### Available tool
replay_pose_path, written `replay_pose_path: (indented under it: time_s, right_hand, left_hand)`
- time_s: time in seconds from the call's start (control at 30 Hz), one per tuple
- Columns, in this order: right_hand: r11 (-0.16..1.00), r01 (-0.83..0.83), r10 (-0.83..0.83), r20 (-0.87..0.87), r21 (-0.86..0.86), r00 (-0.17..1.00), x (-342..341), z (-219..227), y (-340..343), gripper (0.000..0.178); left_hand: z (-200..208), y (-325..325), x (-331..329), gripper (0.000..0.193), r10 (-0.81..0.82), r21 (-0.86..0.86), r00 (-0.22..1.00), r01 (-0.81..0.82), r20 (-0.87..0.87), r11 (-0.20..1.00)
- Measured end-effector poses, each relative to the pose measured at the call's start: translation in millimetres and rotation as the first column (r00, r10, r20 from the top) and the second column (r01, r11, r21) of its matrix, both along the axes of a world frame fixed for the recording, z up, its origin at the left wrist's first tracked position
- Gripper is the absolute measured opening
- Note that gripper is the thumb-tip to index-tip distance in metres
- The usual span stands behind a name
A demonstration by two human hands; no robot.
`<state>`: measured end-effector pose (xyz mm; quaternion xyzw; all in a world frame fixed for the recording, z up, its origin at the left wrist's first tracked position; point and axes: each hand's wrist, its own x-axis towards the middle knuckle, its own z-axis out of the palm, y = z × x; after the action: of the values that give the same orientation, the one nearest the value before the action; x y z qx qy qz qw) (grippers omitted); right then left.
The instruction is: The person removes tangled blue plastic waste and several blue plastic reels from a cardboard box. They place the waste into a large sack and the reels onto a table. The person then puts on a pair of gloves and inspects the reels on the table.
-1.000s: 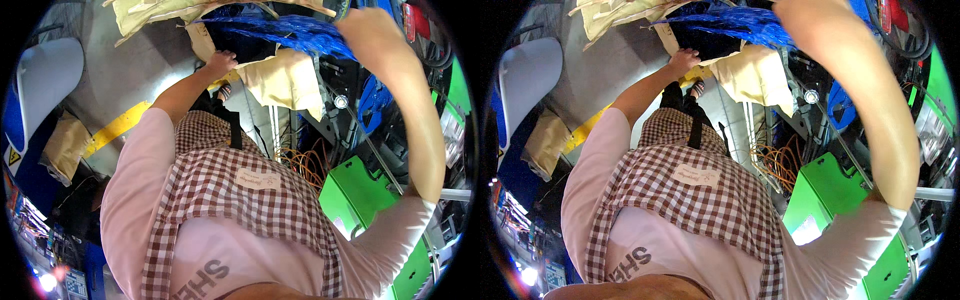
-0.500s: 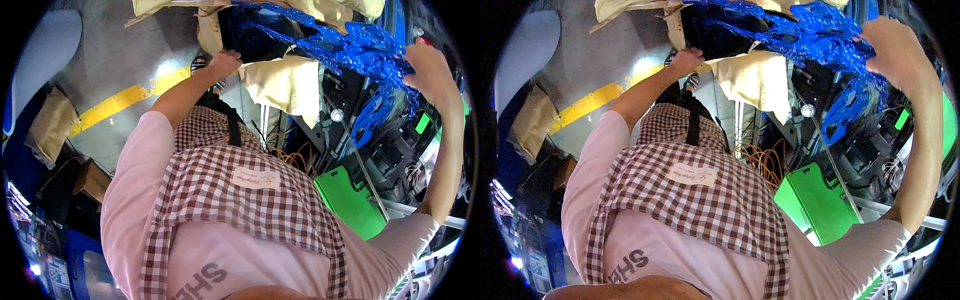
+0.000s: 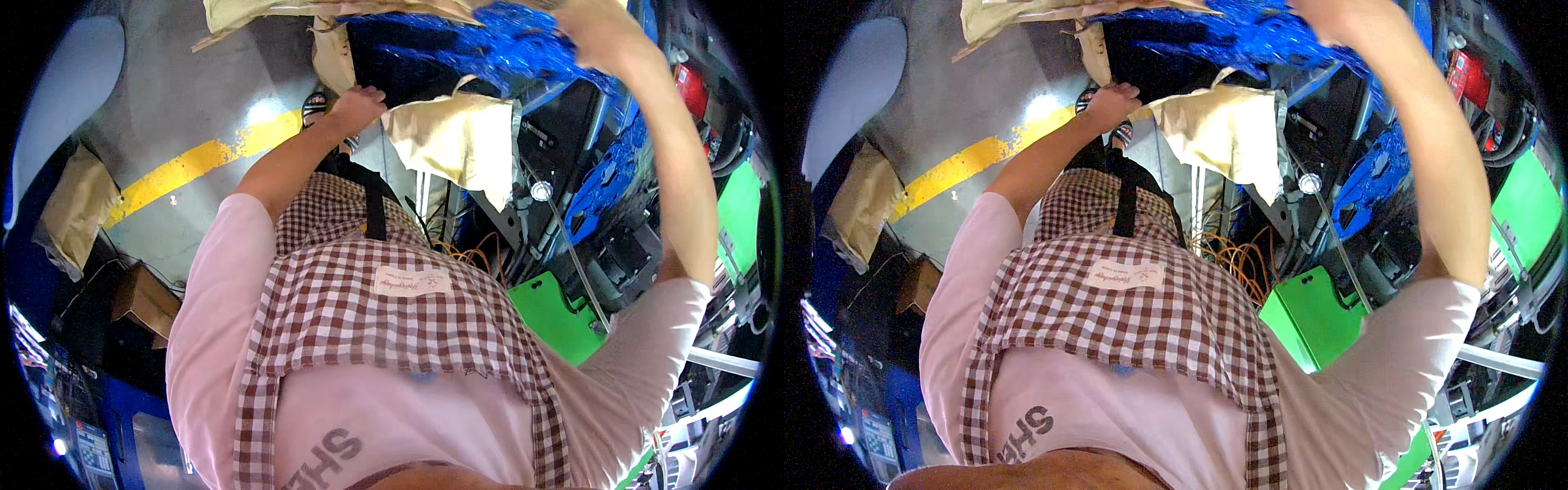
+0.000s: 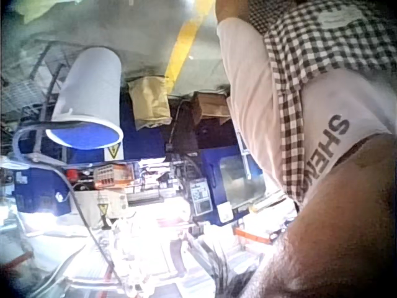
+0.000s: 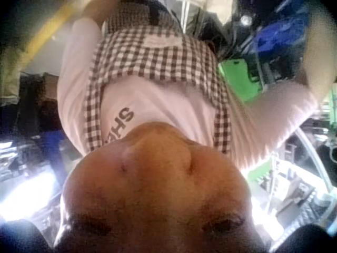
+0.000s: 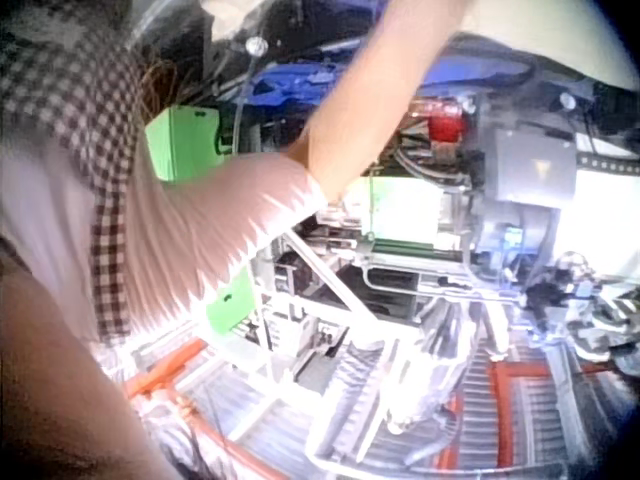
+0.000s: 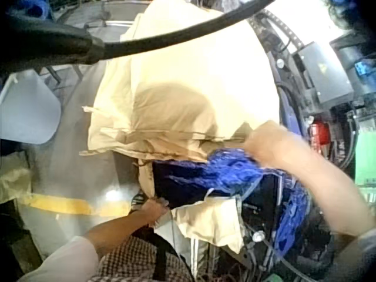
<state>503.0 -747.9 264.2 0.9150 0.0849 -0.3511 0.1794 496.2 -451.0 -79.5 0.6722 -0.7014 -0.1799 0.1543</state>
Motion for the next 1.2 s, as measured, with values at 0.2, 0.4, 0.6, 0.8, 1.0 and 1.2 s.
replay_pose_path:
  time_s: [0.2,0.4,0.6,0.8,1.0,1.2]
  right_hand:
    - [0.965,0.016,-0.095,-0.292,-0.262,0.952,9.8,-121.8,9.3,0.019]
    - [0.958,0.230,-0.266,-0.235,-0.169,0.935,-41.5,-128.0,-28.4,0.028]
    - [0.894,0.373,-0.445,-0.403,-0.247,0.799,-57.2,-106.0,-26.2,0.042]
    - [0.860,0.483,-0.506,-0.407,-0.165,0.761,-67.0,-146.8,10.0,0.041]
    - [0.939,0.343,-0.344,-0.177,-0.038,0.922,-128.5,-107.4,-2.3,0.045]
    - [0.923,0.369,-0.381,-0.124,-0.112,0.916,-118.7,-102.1,8.7,0.042]
  left_hand:
    - [-3.2,-2.7,6.0,0.011,0.042,-0.015,0.998,-0.042,-0.052,0.999]
    - [-0.5,-8.9,4.2,0.016,0.052,0.118,0.988,-0.070,0.148,0.991]
    - [1.8,-13.7,76.0,0.014,-0.056,0.355,0.915,-0.098,0.400,0.930]
    - [8.1,-16.1,75.0,0.014,0.015,0.270,0.937,-0.115,0.349,0.956]
    - [-1.2,-14.6,76.8,0.018,0.178,0.173,0.850,-0.297,0.495,0.939]
    - [11.6,-12.5,98.4,0.017,0.028,0.266,0.863,-0.186,0.504,0.946]
